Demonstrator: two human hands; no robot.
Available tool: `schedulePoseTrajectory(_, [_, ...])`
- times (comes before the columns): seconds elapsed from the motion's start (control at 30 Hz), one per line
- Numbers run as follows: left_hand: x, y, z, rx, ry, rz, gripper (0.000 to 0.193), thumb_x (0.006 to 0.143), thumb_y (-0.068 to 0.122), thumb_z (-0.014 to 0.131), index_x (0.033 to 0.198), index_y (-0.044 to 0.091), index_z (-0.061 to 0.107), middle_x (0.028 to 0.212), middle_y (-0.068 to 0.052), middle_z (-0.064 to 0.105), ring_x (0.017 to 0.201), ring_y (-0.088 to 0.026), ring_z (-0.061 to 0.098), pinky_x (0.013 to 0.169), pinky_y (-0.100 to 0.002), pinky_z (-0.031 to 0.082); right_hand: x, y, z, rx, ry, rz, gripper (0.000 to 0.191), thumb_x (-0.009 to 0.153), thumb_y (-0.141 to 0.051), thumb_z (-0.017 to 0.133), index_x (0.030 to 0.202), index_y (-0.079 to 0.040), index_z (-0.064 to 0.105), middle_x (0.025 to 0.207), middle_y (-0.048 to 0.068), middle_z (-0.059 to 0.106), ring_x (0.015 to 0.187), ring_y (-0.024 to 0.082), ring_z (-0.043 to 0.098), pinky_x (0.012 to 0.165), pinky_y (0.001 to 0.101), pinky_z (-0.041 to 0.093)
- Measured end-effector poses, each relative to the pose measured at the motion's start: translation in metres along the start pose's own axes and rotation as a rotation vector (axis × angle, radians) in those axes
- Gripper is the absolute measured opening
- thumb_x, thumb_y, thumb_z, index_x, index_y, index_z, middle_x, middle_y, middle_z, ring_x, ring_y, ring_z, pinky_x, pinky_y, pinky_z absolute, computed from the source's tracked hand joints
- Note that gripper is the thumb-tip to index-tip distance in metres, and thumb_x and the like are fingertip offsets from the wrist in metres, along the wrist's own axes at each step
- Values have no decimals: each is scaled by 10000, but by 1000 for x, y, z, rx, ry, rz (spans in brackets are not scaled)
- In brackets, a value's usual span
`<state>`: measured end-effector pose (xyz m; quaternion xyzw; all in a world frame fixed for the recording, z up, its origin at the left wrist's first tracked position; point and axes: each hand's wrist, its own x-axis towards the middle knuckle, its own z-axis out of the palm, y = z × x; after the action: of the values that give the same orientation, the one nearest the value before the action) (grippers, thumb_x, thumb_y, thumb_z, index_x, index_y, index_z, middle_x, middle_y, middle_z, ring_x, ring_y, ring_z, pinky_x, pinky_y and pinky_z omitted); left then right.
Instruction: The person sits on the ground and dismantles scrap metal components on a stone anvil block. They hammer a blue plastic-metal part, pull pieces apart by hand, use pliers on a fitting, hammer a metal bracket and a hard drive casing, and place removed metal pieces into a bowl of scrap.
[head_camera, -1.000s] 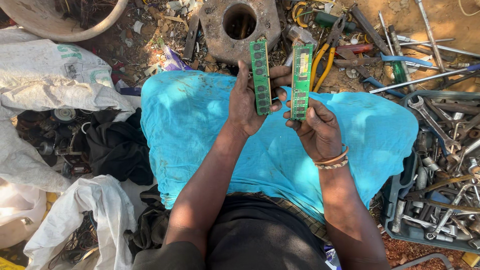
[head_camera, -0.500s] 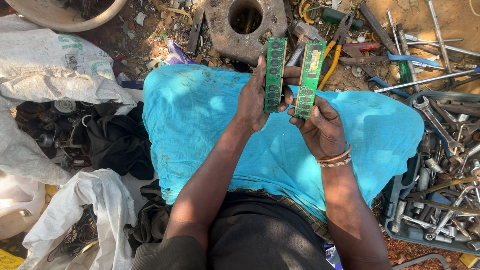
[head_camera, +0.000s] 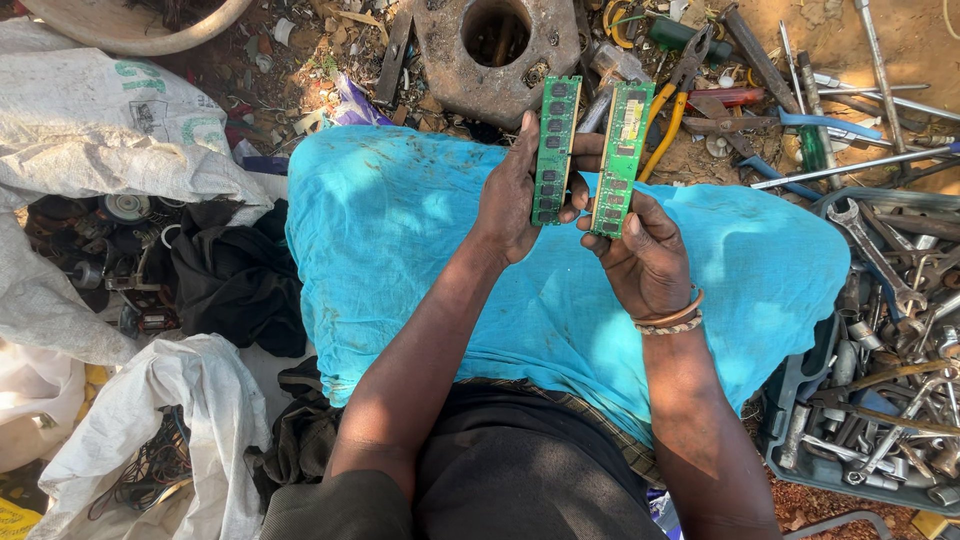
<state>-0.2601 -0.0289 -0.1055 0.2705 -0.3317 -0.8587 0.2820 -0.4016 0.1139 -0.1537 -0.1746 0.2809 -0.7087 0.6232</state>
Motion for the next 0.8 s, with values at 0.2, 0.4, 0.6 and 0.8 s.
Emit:
schedulePoseTrajectory(0.2, [2, -6, -7, -24, -4, -10, 804, 1102, 597, 267, 1301, -85, 644, 1044, -159, 739, 699, -122, 627, 570, -271, 497, -1, 1, -2, -4, 7, -6, 318, 1100, -187, 638, 1390, -57, 639, 1320, 137, 689, 1195, 259, 694, 1010, 390, 587])
schedulePoseTrajectory(0.4, [6, -19, -11, 38, 69, 107, 543, 1104, 446, 440, 1226, -39, 652, 1054, -127, 739, 804, -121, 647, 656, -284, 540, 1, 2, -1, -20, 9, -13, 334, 1073, -182, 664, 1388, -74, 644, 1335, 147, 687, 1195, 258, 690, 998, 387, 576])
schedulePoseTrajectory(0.6, [8, -23, -7, -55, 126, 161, 303, 1060, 143, 599, 1297, -44, 612, 1216, -174, 721, 1093, -218, 725, 976, -376, 615, 3, 2, 0, -4, 61, -4, 337, 1071, -176, 668, 1392, -81, 636, 1327, 152, 687, 1188, 265, 693, 1000, 392, 575])
schedulePoseTrajectory(0.8, [4, -11, -4, -165, 45, 138, 381, 1099, 115, 478, 1423, -79, 523, 1331, -240, 656, 1202, -284, 691, 1077, -411, 571, 2, 4, 0, -25, 64, -7, 333, 1066, -170, 671, 1383, -73, 640, 1313, 146, 694, 1174, 275, 700, 980, 394, 576])
